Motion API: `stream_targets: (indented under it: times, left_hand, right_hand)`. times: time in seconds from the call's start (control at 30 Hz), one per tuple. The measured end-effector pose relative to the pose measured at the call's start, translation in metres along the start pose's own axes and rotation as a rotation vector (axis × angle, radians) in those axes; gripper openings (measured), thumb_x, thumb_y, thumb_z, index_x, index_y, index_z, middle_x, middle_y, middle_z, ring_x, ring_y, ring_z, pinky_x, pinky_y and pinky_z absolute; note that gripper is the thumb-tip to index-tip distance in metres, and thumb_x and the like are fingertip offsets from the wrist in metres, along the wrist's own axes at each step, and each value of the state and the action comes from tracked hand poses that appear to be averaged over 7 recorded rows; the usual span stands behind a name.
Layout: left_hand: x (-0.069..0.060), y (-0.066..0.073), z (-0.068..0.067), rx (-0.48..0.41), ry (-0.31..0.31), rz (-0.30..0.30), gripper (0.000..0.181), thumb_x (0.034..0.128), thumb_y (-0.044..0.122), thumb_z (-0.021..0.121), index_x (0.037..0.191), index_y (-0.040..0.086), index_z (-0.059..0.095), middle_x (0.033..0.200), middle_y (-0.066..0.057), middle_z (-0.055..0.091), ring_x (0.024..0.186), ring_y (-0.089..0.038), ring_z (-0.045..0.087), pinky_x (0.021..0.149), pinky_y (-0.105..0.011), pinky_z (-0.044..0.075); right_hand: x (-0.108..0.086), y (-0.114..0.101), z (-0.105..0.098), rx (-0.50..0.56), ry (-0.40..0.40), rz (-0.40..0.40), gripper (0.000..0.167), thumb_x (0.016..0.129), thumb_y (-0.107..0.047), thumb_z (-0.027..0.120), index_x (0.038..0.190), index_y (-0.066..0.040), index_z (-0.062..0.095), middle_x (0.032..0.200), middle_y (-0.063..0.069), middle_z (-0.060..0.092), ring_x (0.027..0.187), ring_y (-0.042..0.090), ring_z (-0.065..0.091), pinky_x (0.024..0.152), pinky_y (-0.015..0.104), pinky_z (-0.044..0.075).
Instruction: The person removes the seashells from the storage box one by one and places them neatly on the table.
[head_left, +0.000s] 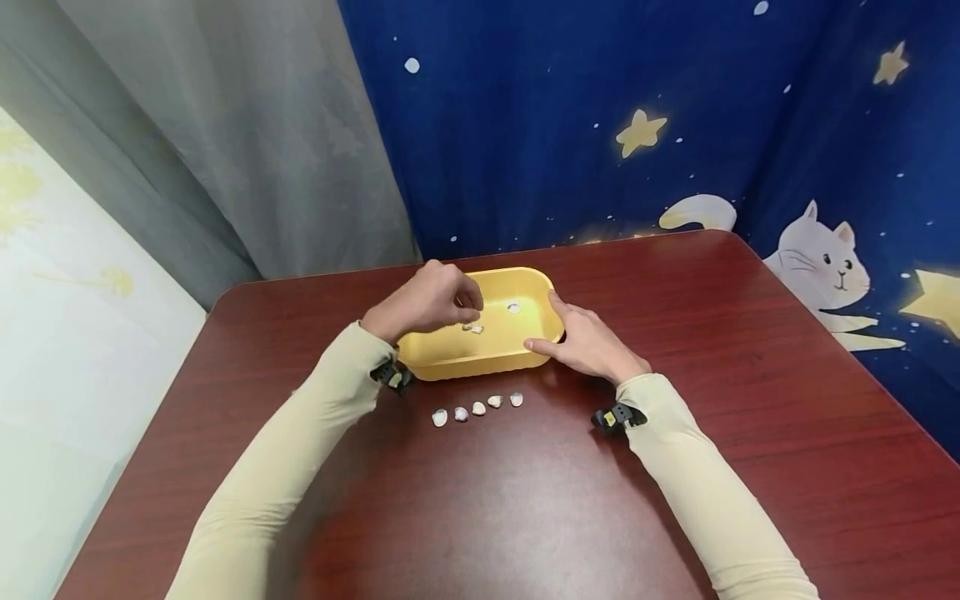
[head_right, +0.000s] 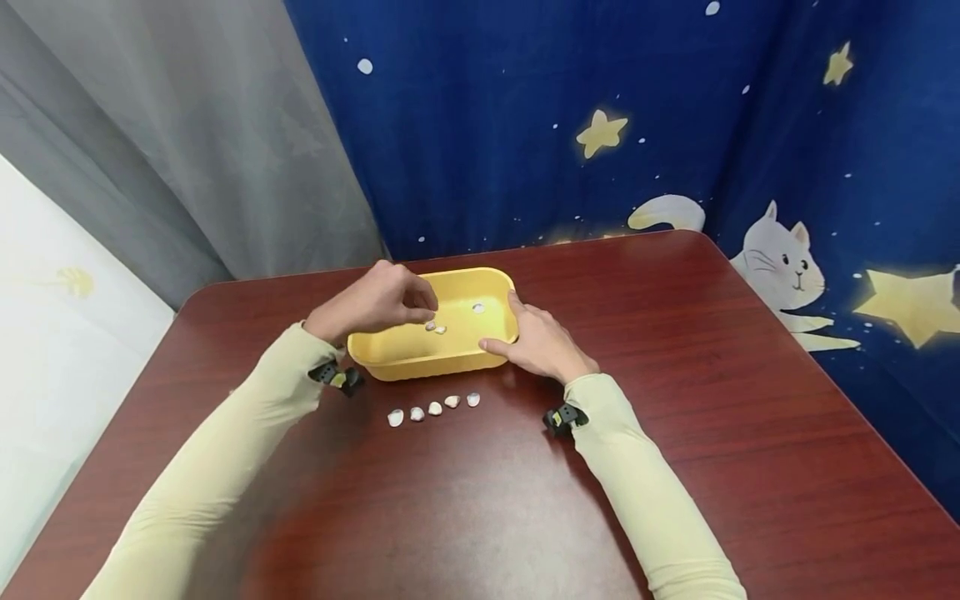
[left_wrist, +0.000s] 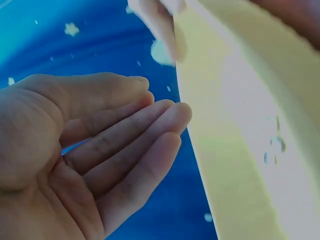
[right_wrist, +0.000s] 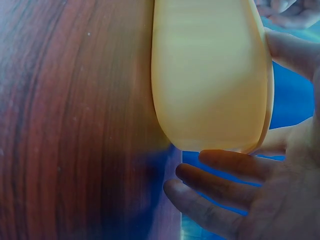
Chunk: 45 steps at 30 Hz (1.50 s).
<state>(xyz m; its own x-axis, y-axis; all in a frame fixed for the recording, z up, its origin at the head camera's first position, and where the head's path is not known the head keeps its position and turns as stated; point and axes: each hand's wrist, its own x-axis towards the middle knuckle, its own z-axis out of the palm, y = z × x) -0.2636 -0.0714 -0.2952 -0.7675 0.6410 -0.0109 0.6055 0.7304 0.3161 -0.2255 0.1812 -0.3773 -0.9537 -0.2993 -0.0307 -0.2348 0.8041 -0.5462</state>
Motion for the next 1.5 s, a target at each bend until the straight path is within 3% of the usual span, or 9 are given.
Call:
stream_targets:
  times: [0.17, 0.4, 0.73, 1.03, 1.13, 1.37, 1.5]
  left_hand:
    - [0.019, -0.019, -0.004, 0.004, -0.056, -0.094, 0.006, 0.0888, 0.013, 0.073, 0.093, 0.012, 0.078, 0.092, -0.004, 0.078, 0.084, -0.016, 0.072, 0.076, -0.032, 0.058]
    - [0.037, -0.036, 0.003, 0.058, -0.108, -0.096, 0.012, 0.0839, 0.006, 0.070, 0.093, 0.008, 0.078, 0.088, -0.005, 0.077, 0.080, -0.016, 0.069, 0.074, -0.030, 0.057]
    - [0.058, -0.046, 0.016, 0.182, -0.219, -0.149, 0.021, 0.0842, -0.004, 0.065, 0.092, 0.010, 0.079, 0.089, -0.005, 0.074, 0.080, -0.017, 0.060, 0.068, -0.026, 0.050]
    - [0.072, -0.045, 0.032, 0.345, -0.261, -0.083, 0.006, 0.0841, 0.004, 0.077, 0.081, 0.009, 0.076, 0.078, -0.004, 0.072, 0.068, -0.013, 0.056, 0.061, -0.022, 0.047]
    - [0.074, -0.045, 0.036, 0.361, -0.272, -0.070, 0.010, 0.0829, 0.004, 0.077, 0.076, 0.009, 0.074, 0.072, -0.002, 0.069, 0.064, -0.012, 0.054, 0.058, -0.021, 0.045]
    - [0.077, -0.046, 0.042, 0.377, -0.257, -0.114, 0.021, 0.0810, -0.002, 0.071, 0.068, 0.014, 0.065, 0.069, -0.001, 0.061, 0.063, -0.014, 0.052, 0.053, -0.023, 0.041]
    - [0.078, -0.044, 0.043, 0.413, -0.253, -0.089, 0.025, 0.0811, -0.004, 0.068, 0.066, 0.014, 0.061, 0.068, -0.001, 0.058, 0.064, -0.015, 0.049, 0.052, -0.024, 0.038]
  right_hand:
    - [-0.001, 0.001, 0.002, -0.007, 0.002, 0.000, 0.102, 0.089, -0.060, 0.063, 0.160, -0.005, 0.015, 0.160, 0.022, 0.035, 0.148, 0.037, 0.037, 0.121, 0.052, 0.032]
    - [-0.001, 0.001, 0.001, -0.012, 0.010, -0.011, 0.102, 0.089, -0.060, 0.064, 0.160, -0.004, 0.016, 0.161, 0.022, 0.034, 0.148, 0.037, 0.036, 0.121, 0.051, 0.032]
    - [-0.001, 0.002, 0.002, -0.012, 0.014, -0.012, 0.103, 0.088, -0.060, 0.064, 0.160, -0.003, 0.017, 0.161, 0.022, 0.035, 0.148, 0.038, 0.037, 0.121, 0.052, 0.032]
    - [-0.001, 0.001, 0.002, -0.013, 0.026, -0.015, 0.102, 0.088, -0.059, 0.064, 0.159, -0.002, 0.018, 0.161, 0.022, 0.034, 0.148, 0.039, 0.037, 0.121, 0.052, 0.031]
    - [-0.002, 0.001, 0.002, -0.014, 0.020, -0.017, 0.102, 0.088, -0.059, 0.064, 0.159, -0.003, 0.018, 0.161, 0.021, 0.034, 0.148, 0.039, 0.037, 0.121, 0.052, 0.031]
    - [-0.001, 0.000, 0.001, -0.010, 0.013, -0.007, 0.102, 0.088, -0.061, 0.063, 0.160, -0.005, 0.017, 0.162, 0.019, 0.034, 0.149, 0.037, 0.036, 0.122, 0.051, 0.031]
    - [-0.002, 0.000, 0.001, -0.008, 0.010, 0.001, 0.102, 0.089, -0.061, 0.063, 0.160, -0.005, 0.017, 0.161, 0.020, 0.034, 0.149, 0.037, 0.036, 0.122, 0.051, 0.031]
